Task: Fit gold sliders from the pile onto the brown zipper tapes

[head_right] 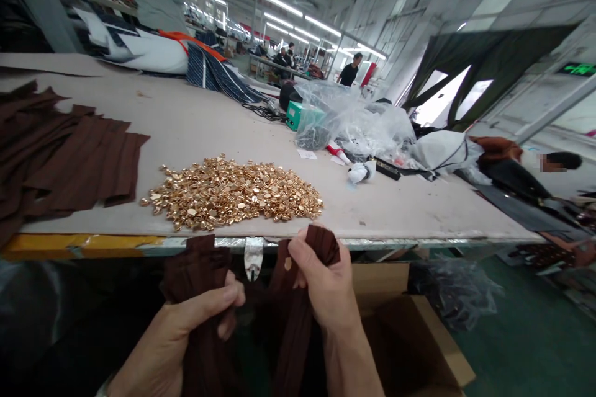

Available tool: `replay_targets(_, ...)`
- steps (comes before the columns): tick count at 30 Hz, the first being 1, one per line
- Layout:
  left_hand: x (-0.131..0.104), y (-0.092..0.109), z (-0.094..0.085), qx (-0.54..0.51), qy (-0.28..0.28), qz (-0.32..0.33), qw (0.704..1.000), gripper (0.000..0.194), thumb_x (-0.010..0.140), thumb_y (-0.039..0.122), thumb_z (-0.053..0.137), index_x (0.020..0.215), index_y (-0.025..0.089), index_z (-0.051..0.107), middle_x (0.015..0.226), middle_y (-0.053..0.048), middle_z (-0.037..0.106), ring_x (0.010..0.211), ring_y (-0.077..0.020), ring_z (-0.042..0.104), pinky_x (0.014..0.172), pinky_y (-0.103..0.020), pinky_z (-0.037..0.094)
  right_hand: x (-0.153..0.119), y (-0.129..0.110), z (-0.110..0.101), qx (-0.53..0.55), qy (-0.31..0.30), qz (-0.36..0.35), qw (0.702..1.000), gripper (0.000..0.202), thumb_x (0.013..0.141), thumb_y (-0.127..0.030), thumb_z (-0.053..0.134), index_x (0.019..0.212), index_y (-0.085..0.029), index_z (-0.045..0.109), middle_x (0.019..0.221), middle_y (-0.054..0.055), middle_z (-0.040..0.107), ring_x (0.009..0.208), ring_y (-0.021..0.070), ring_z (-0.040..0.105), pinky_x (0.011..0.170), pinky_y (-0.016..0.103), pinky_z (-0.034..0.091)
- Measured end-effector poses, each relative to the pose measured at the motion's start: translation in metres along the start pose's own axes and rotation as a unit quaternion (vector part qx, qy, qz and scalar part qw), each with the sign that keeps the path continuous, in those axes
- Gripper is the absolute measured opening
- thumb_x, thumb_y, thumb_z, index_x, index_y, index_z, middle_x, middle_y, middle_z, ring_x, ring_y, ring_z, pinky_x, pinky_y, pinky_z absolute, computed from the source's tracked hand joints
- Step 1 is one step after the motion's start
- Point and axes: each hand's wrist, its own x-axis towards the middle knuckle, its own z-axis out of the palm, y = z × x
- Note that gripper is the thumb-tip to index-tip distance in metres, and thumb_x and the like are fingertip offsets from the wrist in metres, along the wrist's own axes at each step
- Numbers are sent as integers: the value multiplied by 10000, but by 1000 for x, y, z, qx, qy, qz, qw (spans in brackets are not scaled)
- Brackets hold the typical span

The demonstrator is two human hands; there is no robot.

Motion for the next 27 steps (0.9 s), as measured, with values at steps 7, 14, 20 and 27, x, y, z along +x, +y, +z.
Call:
replay_targets(7, -29, -2, 1, 103, 16, 84, 991, 113, 583, 286, 782, 665, 215, 752, 710, -37, 721, 557, -159, 555, 541, -246, 463, -47, 23, 3, 260, -25, 42, 964, 179, 685, -201, 751, 791, -256, 617, 644, -60, 607, 345, 20, 253, 354, 166, 258)
replay_targets(14, -31, -13, -5, 262, -7, 286, 922, 244, 565, 79, 748, 681, 290, 712, 663, 39, 728, 561, -154, 657, 560, -189, 515, -62, 37, -4, 270, -69, -8, 960, 162, 719, -186, 769, 656, -270, 646, 631, -49, 618, 375, 55, 318, 378, 200, 286)
replay_targets(20, -23, -27, -22, 289, -109, 416, 855, 243, 640, 88, 736, 759, 260, 611, 847, 53, 738, 650, -109, 697, 593, -137, 521, -66, 46, -3, 208, -124, -61, 968, 115, 756, -223, 754, 690, -287, 685, 713, -25, 666, 453, 79, 427, 459, 229, 361)
replay_targets(27, -22, -29, -28, 321, -87, 391, 858, 217, 694, 136, 716, 828, 280, 623, 753, 71, 713, 609, -94, 673, 587, -136, 490, -69, 49, -1, 164, -143, -59, 974, 102, 781, -183, 716, 729, -266, 690, 765, 3, 678, 477, 89, 480, 494, 244, 398)
